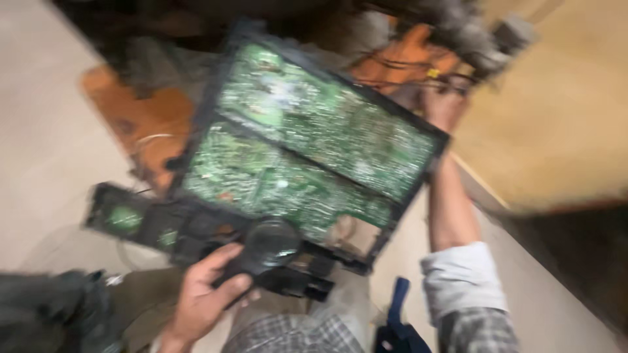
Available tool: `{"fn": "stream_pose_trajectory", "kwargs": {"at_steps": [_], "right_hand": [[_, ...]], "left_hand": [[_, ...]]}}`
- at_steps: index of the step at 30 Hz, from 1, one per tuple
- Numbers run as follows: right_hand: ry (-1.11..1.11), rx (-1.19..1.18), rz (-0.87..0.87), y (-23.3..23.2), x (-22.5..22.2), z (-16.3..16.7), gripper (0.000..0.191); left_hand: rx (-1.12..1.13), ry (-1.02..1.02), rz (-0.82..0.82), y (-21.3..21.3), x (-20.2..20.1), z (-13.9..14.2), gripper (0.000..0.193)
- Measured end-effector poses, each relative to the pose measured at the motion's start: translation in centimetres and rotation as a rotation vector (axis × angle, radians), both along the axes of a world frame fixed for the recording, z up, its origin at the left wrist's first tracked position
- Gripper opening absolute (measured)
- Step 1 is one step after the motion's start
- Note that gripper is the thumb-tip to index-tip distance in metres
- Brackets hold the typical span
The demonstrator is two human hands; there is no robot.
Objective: The person uses a magnifying glass and a yellow probe to inspect and touch various points on a green circuit board. They repeatedly move the probe across different areas of the board while holding the magnifier steady.
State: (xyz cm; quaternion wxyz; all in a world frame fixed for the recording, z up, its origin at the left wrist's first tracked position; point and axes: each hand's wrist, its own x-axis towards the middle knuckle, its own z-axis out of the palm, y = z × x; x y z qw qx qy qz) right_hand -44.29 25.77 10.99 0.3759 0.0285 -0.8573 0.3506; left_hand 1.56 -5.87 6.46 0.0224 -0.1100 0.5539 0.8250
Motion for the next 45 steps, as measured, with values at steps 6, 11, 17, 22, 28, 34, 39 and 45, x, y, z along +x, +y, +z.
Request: {"fn": "stream_pose_trajectory", "kwargs": {"at_steps": [6,11,17,22,28,34,39,45], "right_hand": [[-0.03,0.041,0.107,-2.0,0.2,2.9,0.021],[0.035,0.002,0.345,-2.9,1.2,3.2,0.021],[-0.007,0.115,0.235,-2.3,0.0,2.4,0.015],[-0.06,-0.141,0.4,-0.3,0.4,1.0,0.013],[0.115,-0.454,0.151,4.8,13.2,0.0,0.016],[-0.238,-0.968,0.847,2.9,32.4,-0.5,0.038],[-0.532,-1.3,0.679,2.0,37.0,-2.4,0.035],[-0.624,-1.428,0.505,3.4,37.0,-5.0,0.031]], "left_hand": [[-0.075,0.109,0.004,0.3,-0.1,2.7,0.041],[-0.155,0.141,-0.021,0.3,0.1,3.4,0.039],[-0.09,0.136,-0.026,0.8,0.4,3.1,0.039],[-0.05,0.077,-0.039,1.9,0.3,3.1,0.037],[-0.074,0.085,-0.084,4.8,-1.3,3.8,0.038],[-0.113,0.067,-0.325,10.4,-3.5,4.8,0.041],[-0.371,0.331,-0.28,15.0,-4.3,4.2,0.04],[-0.451,0.419,-0.124,17.5,-4.6,3.0,0.037]]}}
